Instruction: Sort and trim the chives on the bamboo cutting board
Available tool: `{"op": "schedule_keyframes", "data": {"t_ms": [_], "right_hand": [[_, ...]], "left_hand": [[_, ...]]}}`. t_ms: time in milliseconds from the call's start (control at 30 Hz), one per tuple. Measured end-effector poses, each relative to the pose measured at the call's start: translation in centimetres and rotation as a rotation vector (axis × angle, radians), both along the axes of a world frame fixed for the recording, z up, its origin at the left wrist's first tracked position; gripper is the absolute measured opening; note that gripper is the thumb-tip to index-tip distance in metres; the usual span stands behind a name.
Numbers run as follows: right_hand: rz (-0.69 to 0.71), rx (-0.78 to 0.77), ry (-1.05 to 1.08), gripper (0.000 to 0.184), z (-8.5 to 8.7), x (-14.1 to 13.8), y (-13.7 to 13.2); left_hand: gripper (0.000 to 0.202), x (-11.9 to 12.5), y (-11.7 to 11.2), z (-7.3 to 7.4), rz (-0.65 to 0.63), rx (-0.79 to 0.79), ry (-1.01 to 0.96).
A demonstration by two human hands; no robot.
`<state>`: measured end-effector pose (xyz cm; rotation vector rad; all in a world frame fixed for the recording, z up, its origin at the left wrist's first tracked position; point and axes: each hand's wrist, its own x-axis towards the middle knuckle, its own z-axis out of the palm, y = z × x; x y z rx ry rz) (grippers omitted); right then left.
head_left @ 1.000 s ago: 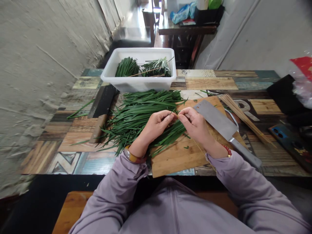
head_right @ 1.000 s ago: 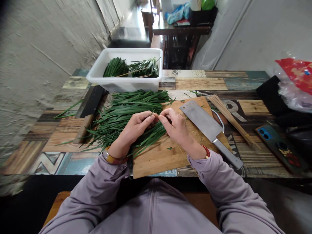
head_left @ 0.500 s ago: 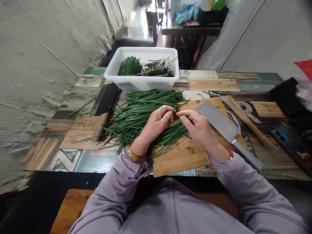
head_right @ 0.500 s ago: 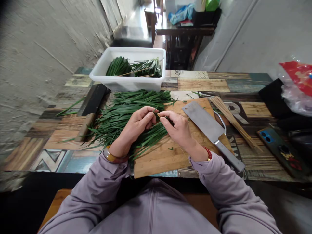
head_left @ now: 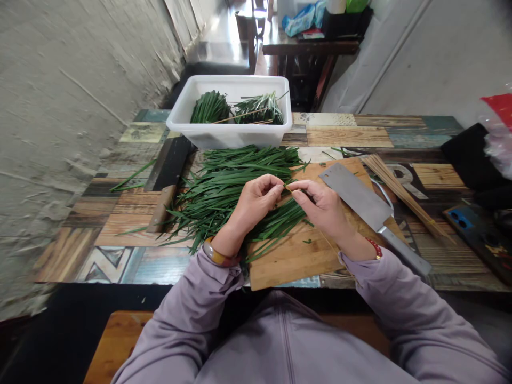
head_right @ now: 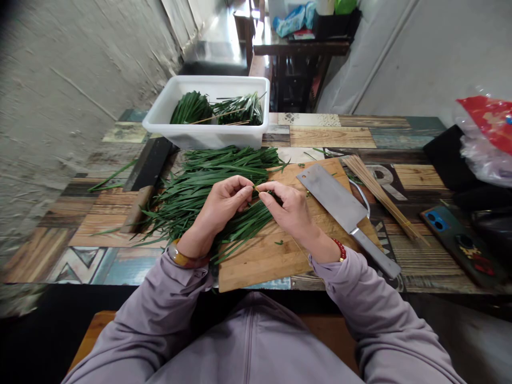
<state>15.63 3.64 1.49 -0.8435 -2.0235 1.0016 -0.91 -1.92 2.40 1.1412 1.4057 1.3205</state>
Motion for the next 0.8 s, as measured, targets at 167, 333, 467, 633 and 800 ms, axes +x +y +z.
{"op": "schedule_keyframes", "data": {"t_ms": [167,333,467,633,800], "right_hand": [[-0.014,-0.006,-0.003,0.021,-0.17,-0.05,0.02],[-0.002,0.003,0.005,0.020,-0.33,-0.04,0.02],[-0.001,0.027,0.009,0.020,-0.29,0.00,0.01],[0.000,0.039,-0.003,0.020,-0.30,0.00,0.04],[-0.005,0.033,-0.004,0.021,-0.43,-0.05,0.06]], "left_hand": [[0.016,-0.08,0.00,-0.13,-0.005,-0.005,-0.012],[0.015,-0.14,-0.02,-0.29,0.004,0.003,0.015],[0.016,-0.09,-0.03,-0.20,0.026,0.005,0.042],[0.016,-0.08,-0.06,-0.19,0.034,0.016,0.063],[0.016,-0.07,-0.10,-0.29,0.049,0.027,0.083]]}}
